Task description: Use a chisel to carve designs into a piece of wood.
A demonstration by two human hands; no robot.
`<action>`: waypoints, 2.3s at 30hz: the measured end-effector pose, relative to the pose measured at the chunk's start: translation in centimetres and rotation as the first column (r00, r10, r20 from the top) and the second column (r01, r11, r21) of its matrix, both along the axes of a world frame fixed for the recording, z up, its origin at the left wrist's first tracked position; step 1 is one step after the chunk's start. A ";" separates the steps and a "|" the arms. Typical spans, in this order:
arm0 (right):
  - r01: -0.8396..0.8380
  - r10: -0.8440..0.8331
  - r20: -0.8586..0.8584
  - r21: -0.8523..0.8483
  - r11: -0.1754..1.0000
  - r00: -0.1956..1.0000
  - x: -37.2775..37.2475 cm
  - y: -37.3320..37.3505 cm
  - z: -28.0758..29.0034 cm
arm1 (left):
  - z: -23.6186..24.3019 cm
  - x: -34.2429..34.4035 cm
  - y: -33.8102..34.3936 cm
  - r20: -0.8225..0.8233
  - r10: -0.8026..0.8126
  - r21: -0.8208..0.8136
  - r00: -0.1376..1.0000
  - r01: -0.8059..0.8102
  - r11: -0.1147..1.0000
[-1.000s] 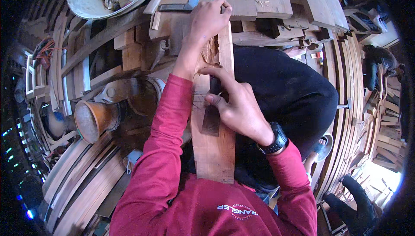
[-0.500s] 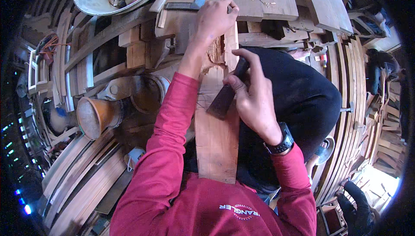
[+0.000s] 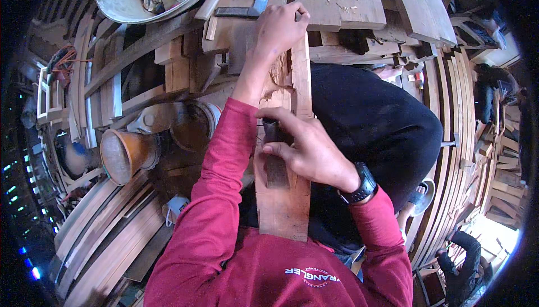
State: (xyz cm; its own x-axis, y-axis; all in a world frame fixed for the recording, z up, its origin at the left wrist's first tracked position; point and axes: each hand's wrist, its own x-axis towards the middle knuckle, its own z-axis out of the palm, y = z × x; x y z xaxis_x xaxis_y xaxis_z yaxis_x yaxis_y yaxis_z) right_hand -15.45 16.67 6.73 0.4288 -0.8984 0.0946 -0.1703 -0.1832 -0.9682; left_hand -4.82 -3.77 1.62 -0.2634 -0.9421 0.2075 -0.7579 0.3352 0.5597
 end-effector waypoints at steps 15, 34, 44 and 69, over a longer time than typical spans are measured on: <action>0.068 -0.056 -0.068 0.197 0.978 0.996 -0.5 -0.8 1.4 | -1.3 0.4 -0.7 -0.015 -0.045 -0.095 0.999 0.044 0.994; 0.142 -0.152 0.034 0.193 0.971 0.988 -0.3 -0.5 0.5 | -1.5 0.4 -0.8 -0.013 -0.047 -0.101 0.999 0.045 0.994; 0.042 -0.029 -0.068 0.205 0.978 0.997 0.1 -0.1 -1.0 | -1.0 0.2 -0.7 -0.074 -0.051 -0.005 0.996 0.051 0.999; 0.152 -0.197 0.097 0.345 0.926 0.976 -0.6 -0.6 1.7 | -0.9 0.3 -0.5 -0.025 -0.024 -0.081 0.999 0.022 0.996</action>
